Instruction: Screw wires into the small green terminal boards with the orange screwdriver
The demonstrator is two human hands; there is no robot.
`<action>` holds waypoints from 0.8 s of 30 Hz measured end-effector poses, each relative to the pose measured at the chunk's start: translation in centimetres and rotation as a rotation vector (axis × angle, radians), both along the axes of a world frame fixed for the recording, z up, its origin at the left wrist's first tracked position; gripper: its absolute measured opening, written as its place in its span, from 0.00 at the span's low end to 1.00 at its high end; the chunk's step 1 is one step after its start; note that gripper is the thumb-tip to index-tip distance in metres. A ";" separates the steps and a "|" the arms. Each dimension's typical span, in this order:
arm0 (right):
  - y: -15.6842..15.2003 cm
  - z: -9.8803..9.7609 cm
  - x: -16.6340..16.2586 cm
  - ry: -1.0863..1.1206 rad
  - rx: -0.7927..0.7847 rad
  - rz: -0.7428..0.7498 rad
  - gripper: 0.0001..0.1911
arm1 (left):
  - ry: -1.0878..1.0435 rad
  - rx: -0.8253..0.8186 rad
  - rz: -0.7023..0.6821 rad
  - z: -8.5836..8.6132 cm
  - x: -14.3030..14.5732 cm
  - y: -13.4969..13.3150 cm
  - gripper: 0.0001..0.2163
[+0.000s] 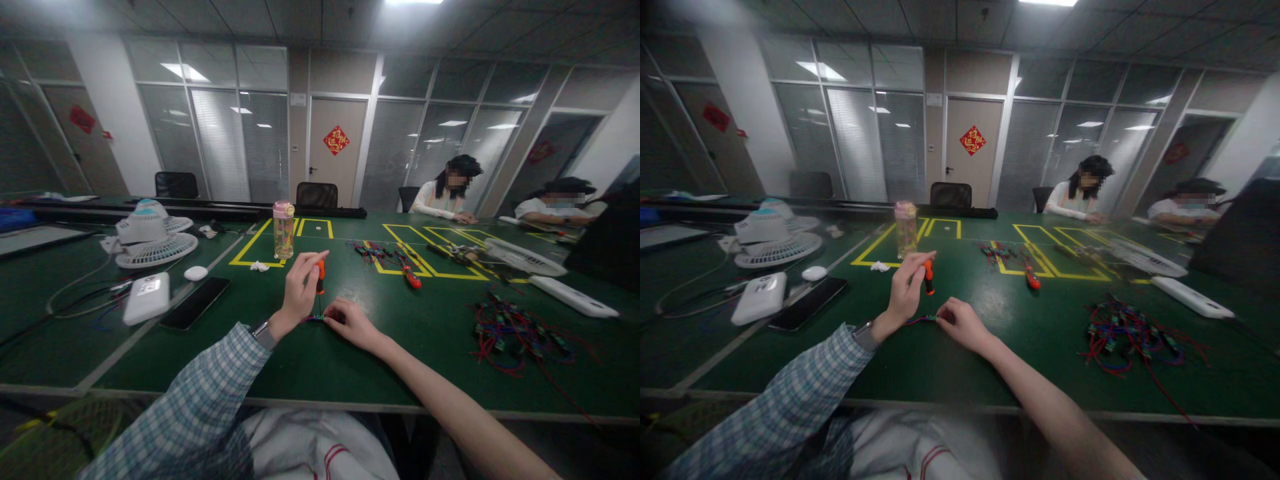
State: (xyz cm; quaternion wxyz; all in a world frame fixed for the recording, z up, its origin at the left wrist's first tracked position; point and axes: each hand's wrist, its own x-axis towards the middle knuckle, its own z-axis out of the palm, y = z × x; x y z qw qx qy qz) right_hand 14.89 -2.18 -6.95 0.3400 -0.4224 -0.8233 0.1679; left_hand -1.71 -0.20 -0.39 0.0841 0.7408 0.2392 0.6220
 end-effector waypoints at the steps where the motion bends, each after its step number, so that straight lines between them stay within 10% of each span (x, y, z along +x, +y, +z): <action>1: 0.0 0.0 0.0 -0.004 0.003 0.001 0.02 | -0.003 -0.004 -0.006 0.0 0.0 0.0 0.14; 24: 0.0 -0.2 0.0 -0.001 0.001 -0.008 0.02 | -0.005 0.039 0.083 0.0 0.2 0.0 0.10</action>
